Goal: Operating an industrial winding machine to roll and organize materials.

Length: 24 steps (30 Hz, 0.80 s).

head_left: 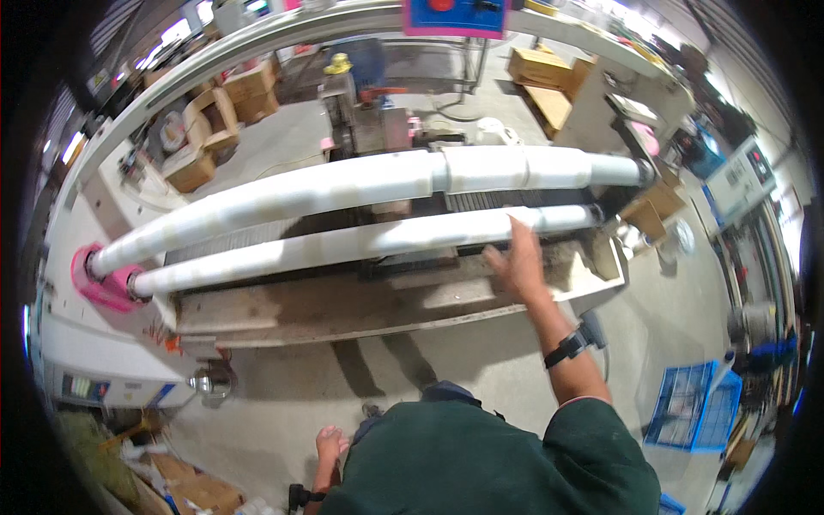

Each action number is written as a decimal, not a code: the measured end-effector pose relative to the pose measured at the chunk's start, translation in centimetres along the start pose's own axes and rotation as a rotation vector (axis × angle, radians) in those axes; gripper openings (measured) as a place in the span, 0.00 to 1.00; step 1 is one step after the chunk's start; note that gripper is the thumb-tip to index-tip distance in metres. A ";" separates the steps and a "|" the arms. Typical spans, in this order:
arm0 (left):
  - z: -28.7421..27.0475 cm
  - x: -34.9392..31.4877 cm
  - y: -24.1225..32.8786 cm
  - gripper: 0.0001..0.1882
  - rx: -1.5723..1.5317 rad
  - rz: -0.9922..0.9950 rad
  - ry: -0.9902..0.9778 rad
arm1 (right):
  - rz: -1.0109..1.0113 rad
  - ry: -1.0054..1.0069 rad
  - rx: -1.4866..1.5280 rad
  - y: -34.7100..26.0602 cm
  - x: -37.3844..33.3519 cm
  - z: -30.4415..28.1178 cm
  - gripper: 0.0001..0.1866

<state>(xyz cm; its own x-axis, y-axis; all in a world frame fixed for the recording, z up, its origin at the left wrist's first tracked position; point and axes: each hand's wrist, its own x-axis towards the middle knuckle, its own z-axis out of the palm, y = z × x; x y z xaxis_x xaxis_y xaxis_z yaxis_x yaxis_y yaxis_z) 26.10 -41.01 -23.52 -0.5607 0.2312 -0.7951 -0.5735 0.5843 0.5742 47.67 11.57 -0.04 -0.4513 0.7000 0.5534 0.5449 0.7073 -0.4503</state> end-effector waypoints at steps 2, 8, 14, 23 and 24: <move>-1.4 0.3 0.5 0.22 0.046 0.019 -0.028 | 0.076 -0.207 0.039 0.0 -7.4 2.2 0.36; -8.5 2.5 2.4 0.21 0.116 0.063 -0.066 | 0.844 -0.813 0.041 -1.2 -34.3 7.6 0.38; -15.6 5.7 2.0 0.20 0.108 0.046 0.056 | 1.175 -0.995 0.093 -1.7 -52.5 8.5 0.35; -10.9 4.7 2.1 0.22 0.079 0.069 -0.094 | 1.049 -0.856 0.202 -2.9 -41.8 8.7 0.31; -10.2 4.4 2.2 0.22 0.063 0.072 -0.100 | 1.054 -0.819 0.238 -3.0 -39.9 8.8 0.30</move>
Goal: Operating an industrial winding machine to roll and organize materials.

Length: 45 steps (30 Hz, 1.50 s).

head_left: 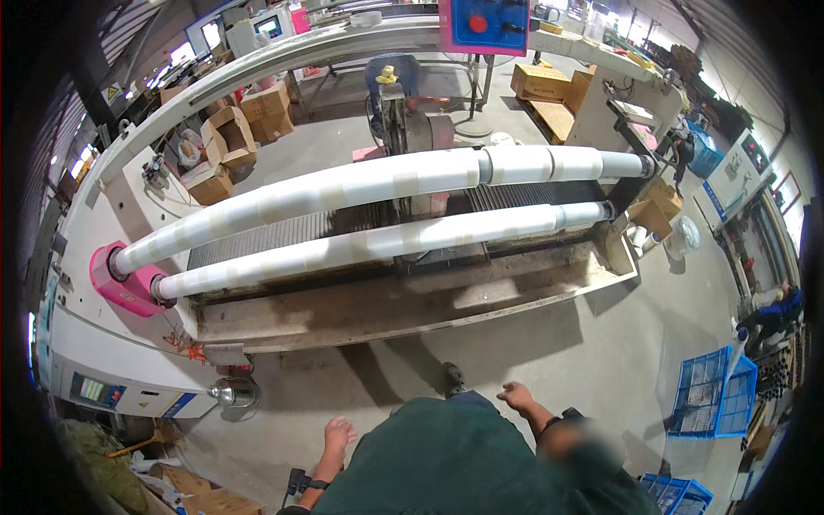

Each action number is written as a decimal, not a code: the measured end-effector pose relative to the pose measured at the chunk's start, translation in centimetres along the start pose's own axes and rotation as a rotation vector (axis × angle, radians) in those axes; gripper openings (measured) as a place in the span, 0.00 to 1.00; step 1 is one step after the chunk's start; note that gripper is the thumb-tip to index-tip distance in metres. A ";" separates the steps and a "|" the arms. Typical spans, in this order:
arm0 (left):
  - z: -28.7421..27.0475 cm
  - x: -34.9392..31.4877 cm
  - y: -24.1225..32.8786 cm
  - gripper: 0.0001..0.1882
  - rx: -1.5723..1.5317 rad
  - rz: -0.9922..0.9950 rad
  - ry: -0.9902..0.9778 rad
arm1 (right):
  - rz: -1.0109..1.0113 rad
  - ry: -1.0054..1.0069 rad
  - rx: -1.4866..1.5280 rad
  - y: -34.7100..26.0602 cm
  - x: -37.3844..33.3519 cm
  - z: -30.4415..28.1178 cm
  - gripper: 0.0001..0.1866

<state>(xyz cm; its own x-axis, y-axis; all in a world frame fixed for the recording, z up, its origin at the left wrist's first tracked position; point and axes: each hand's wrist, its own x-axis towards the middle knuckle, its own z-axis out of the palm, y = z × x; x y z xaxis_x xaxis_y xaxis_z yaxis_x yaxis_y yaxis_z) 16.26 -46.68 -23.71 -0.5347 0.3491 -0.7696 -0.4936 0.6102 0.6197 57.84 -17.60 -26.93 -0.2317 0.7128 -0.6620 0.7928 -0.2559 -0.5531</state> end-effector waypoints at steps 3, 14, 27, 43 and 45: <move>1.0 -0.5 0.3 0.19 0.037 0.078 0.011 | -0.084 0.026 0.071 -3.6 1.3 -1.9 0.30; -1.5 -0.4 -1.8 0.21 0.015 0.081 0.050 | -0.068 -0.081 -0.107 -2.8 2.0 -0.1 0.29; -0.1 -0.6 -0.2 0.19 0.029 0.027 0.050 | 0.017 -0.122 -0.059 -2.1 2.2 0.3 0.29; -0.2 -1.2 -1.4 0.21 -0.031 -0.020 0.096 | -0.096 -0.060 -0.065 -6.4 2.7 -2.1 0.28; -0.1 -1.5 -1.2 0.21 -0.036 -0.025 0.097 | -0.199 0.072 -0.103 -9.2 3.5 -3.8 0.28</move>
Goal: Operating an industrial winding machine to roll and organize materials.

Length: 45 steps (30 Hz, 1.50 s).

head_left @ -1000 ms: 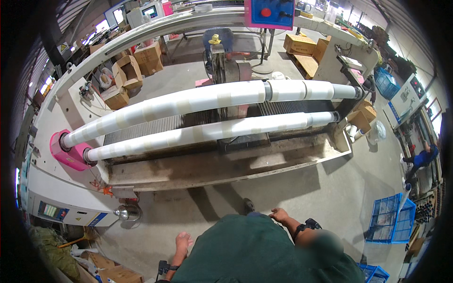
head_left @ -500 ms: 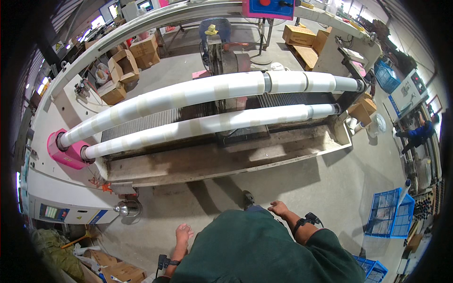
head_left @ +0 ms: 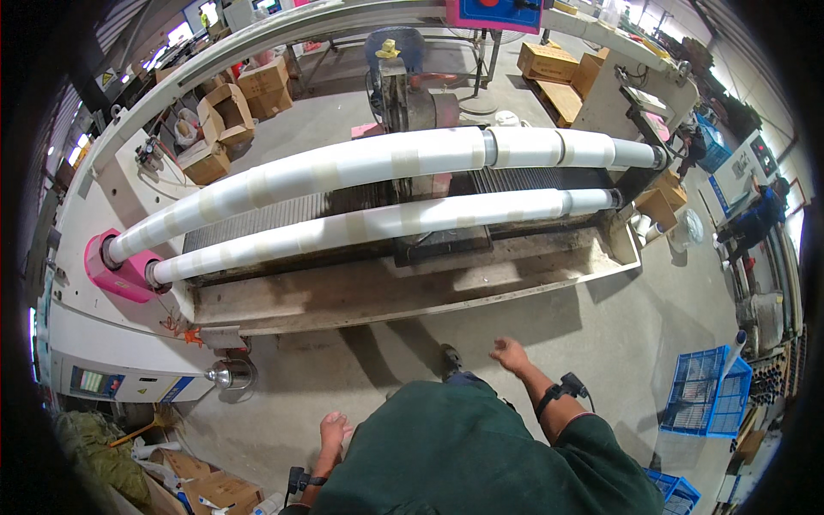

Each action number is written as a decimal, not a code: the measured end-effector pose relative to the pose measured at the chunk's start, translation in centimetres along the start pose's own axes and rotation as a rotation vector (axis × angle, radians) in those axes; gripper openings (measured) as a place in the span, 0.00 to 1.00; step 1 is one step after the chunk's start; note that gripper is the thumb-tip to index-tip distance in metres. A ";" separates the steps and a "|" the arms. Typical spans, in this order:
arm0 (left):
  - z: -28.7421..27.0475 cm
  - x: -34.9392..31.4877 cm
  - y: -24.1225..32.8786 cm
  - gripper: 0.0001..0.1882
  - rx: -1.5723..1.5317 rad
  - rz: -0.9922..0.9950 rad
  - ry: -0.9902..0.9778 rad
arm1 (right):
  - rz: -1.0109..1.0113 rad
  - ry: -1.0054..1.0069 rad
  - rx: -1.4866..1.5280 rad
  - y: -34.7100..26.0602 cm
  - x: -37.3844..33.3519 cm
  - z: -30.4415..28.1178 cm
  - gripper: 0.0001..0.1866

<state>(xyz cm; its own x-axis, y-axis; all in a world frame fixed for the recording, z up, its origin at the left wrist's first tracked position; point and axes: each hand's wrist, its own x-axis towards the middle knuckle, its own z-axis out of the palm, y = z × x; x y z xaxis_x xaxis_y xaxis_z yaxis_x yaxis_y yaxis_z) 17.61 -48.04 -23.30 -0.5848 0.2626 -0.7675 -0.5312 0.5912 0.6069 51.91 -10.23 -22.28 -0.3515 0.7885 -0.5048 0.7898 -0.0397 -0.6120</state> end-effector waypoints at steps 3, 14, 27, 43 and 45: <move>0.1 -0.2 0.3 0.22 0.022 0.005 0.001 | -0.167 0.146 -0.005 -5.4 2.6 -4.4 0.27; 0.2 0.7 -1.1 0.22 -0.052 0.056 0.004 | -0.865 0.760 -0.317 -30.4 4.6 -19.3 0.33; 0.4 -1.5 -3.0 0.19 -0.090 0.003 0.004 | -0.975 0.838 -0.709 -37.6 11.9 -18.5 0.39; 0.3 -0.4 -3.9 0.22 -0.197 -0.023 0.052 | -0.778 0.501 -0.865 -41.4 11.5 -19.4 0.41; 0.2 -0.2 -3.9 0.23 -0.208 -0.020 0.056 | -0.779 0.474 -0.881 -41.7 11.4 -19.5 0.41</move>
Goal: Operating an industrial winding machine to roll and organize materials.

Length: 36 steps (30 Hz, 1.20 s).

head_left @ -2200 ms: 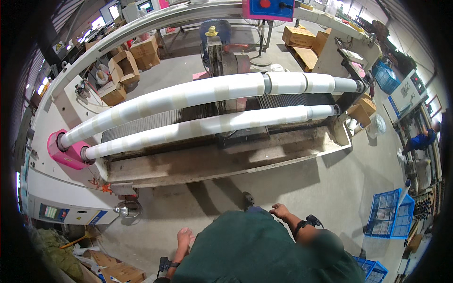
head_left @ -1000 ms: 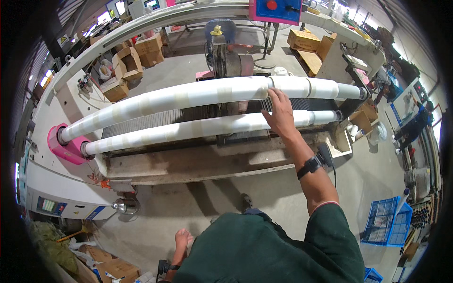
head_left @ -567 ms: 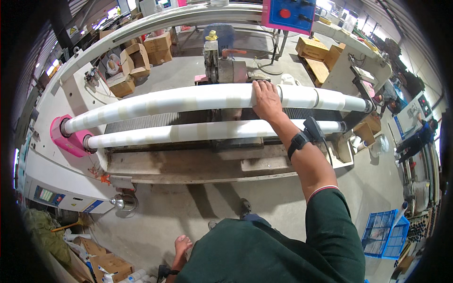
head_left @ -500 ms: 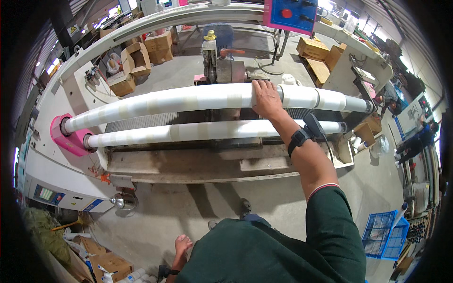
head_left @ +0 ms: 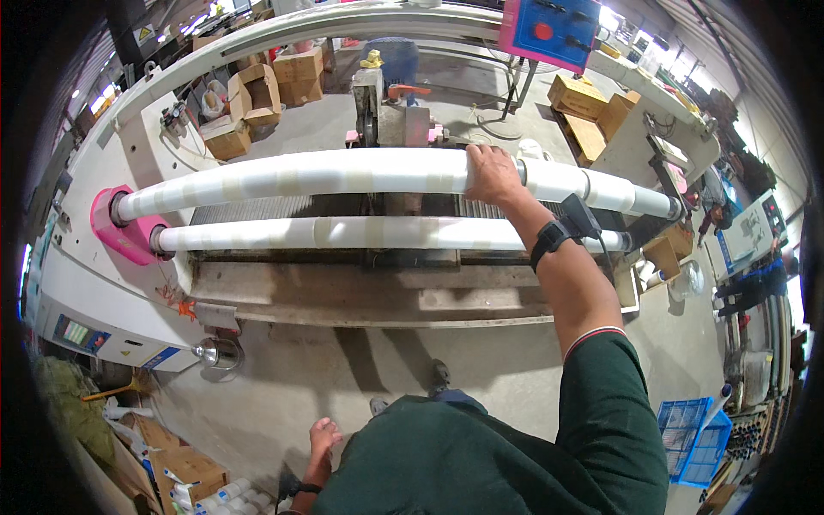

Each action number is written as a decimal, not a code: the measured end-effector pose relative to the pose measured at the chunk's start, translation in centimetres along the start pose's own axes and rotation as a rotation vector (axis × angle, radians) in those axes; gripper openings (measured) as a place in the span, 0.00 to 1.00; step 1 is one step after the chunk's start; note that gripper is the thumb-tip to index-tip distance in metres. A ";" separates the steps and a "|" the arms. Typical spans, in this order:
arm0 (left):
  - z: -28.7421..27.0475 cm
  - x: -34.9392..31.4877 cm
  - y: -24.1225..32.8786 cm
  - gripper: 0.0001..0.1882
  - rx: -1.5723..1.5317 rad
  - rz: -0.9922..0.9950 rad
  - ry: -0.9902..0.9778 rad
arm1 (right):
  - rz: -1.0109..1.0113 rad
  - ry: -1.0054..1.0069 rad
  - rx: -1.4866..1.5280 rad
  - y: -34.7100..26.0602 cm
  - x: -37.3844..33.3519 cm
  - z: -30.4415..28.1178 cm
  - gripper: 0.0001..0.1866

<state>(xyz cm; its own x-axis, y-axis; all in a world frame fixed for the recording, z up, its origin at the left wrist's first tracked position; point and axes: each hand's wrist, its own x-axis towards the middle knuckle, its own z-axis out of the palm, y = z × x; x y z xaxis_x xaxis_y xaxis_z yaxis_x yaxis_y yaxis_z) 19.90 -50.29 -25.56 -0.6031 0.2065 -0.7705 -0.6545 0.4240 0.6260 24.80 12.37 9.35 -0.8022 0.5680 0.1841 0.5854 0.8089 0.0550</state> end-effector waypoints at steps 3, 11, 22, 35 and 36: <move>-0.1 0.3 -0.1 0.23 0.015 -0.031 0.025 | 0.014 -0.073 0.085 0.2 0.3 -0.2 0.39; -0.7 -0.2 -1.6 0.24 -0.172 -0.002 -0.063 | -0.010 0.126 -0.014 1.4 0.5 3.2 0.39; -3.5 2.9 -5.1 0.23 -0.175 0.000 -0.108 | -0.082 0.362 0.153 -3.9 -7.5 4.7 0.37; -5.0 2.7 -1.1 0.22 0.085 -0.055 -0.037 | 0.570 -0.846 0.587 -9.7 -42.7 25.4 0.34; -5.1 2.9 -1.0 0.22 0.080 -0.057 -0.042 | 0.689 -0.852 0.645 -9.9 -44.6 25.8 0.33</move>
<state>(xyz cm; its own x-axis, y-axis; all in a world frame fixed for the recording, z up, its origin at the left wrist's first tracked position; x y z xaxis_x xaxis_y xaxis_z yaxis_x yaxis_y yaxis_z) 16.46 -54.64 -27.77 -0.5450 0.2163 -0.8100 -0.6479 0.5046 0.5706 51.77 -17.07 -24.75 -0.3173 0.6220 -0.7158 0.9388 0.0992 -0.3300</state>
